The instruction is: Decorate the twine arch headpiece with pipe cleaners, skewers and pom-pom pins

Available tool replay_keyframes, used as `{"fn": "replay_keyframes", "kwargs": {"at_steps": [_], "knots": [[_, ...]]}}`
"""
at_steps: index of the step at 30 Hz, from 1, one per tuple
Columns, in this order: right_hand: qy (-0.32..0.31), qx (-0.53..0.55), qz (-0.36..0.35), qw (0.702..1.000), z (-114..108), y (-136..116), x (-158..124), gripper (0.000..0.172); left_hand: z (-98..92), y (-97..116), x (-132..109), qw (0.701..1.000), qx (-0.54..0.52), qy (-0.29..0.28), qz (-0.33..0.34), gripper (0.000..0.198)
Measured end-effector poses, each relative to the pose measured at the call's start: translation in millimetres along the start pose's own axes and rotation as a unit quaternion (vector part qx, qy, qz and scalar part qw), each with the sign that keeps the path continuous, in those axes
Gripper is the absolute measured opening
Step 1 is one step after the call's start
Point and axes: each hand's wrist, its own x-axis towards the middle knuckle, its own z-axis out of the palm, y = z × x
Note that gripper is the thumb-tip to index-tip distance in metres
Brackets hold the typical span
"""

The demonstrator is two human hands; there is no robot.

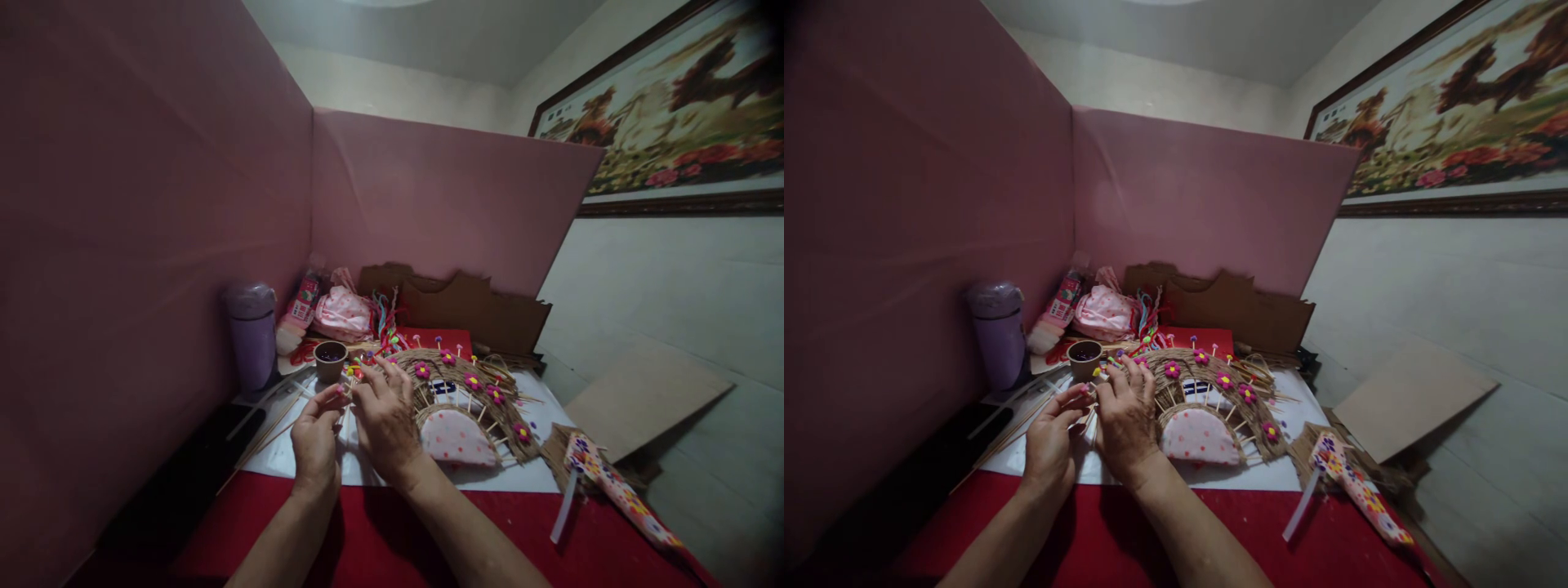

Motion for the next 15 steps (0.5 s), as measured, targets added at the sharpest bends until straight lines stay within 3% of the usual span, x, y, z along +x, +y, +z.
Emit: {"fn": "replay_keyframes", "kwargs": {"at_steps": [15], "knots": [[0.002,-0.002,0.002,1.000,2.0,1.7,-0.8,0.015,-0.3,-1.0,2.0,1.000,0.000,0.001,-0.002,0.036]]}}
